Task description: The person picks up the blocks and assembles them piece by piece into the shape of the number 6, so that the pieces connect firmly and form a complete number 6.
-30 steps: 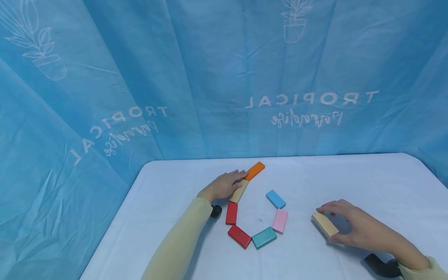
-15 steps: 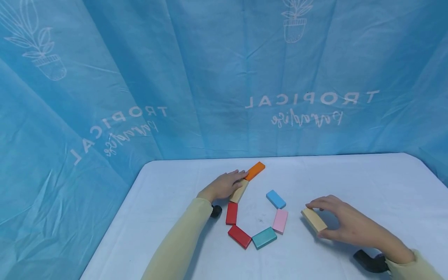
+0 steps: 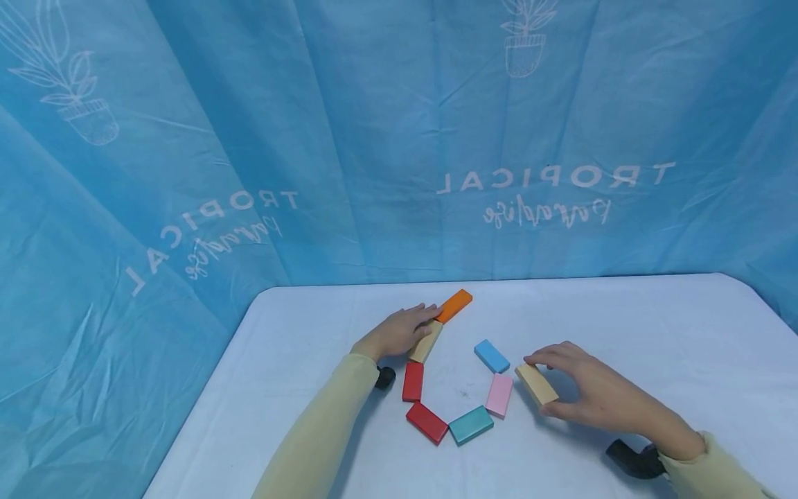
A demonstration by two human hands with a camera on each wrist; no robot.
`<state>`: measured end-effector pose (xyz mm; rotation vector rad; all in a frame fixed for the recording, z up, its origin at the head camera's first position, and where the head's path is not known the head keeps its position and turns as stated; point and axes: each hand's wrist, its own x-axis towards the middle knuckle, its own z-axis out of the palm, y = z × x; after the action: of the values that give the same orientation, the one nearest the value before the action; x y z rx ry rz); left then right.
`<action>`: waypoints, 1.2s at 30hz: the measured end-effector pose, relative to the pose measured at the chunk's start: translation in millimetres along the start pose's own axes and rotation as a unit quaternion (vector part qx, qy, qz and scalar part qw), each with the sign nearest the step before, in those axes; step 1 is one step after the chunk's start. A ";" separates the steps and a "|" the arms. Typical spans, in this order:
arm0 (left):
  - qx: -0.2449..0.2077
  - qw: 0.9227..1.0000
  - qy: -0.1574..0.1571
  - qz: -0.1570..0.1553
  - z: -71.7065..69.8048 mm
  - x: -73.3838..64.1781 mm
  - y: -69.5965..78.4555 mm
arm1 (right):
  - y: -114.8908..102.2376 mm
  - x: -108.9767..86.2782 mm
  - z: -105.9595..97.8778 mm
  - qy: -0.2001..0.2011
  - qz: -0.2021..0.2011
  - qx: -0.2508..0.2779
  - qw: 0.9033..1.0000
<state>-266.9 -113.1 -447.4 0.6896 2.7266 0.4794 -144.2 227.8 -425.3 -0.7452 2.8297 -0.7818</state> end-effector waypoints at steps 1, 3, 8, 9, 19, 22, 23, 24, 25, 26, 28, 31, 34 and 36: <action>0.001 1.000 0.001 0.002 -0.3 -0.3 0.4 | -1.1 1.3 0.7 0.004 -0.001 -0.003 1.000; 0.002 1.000 0.002 0.004 -0.8 -0.8 1.2 | -3.0 3.5 2.5 0.012 -0.005 -0.007 1.000; 0.006 1.000 0.003 0.006 -1.8 -2.4 2.9 | -9.4 9.2 7.5 0.026 -0.015 -0.009 1.000; 0.006 1.000 0.002 0.005 -2.0 -2.7 3.1 | -11.1 10.6 8.2 0.025 -0.015 -0.009 1.000; 0.006 1.000 0.001 0.003 -2.3 -2.4 3.4 | -26.1 29.1 12.5 0.015 -0.017 -0.010 1.000; 0.004 1.000 0.001 0.003 -2.1 -1.8 2.8 | -29.2 35.6 13.9 0.017 -0.022 -0.011 1.000; 0.005 1.000 0.001 0.004 -1.9 -1.7 2.5 | -30.2 37.8 14.5 0.018 -0.023 -0.012 0.999; 0.006 1.000 0.001 0.004 -1.7 -1.5 2.3 | -31.4 40.0 15.0 0.020 -0.023 -0.013 0.999; 0.006 1.000 0.001 0.004 -1.5 -1.3 2.0 | -32.6 42.3 15.6 0.021 -0.023 -0.014 0.999; 0.007 1.000 0.001 0.004 -1.4 -1.2 1.8 | -34.0 44.5 16.5 0.023 -0.022 -0.013 0.999; 0.009 1.000 0.001 0.004 -1.3 -1.2 1.9 | -36.9 49.0 18.4 0.027 -0.022 -0.014 0.999; 0.006 1.000 -0.001 0.004 -1.8 -1.5 2.5 | -41.8 55.7 21.3 0.035 -0.026 -0.021 0.999; 0.005 1.000 -0.002 0.000 -2.5 -1.7 2.8 | -47.0 63.0 24.1 0.038 -0.026 -0.031 0.998; 0.007 1.000 -0.003 -0.004 -2.8 -1.7 2.9 | -51.0 67.9 25.9 0.037 -0.019 -0.040 0.998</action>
<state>-265.2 -112.2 -443.4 0.6832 2.7290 0.4575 -175.6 144.9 -420.2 -0.7994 2.9360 -0.7207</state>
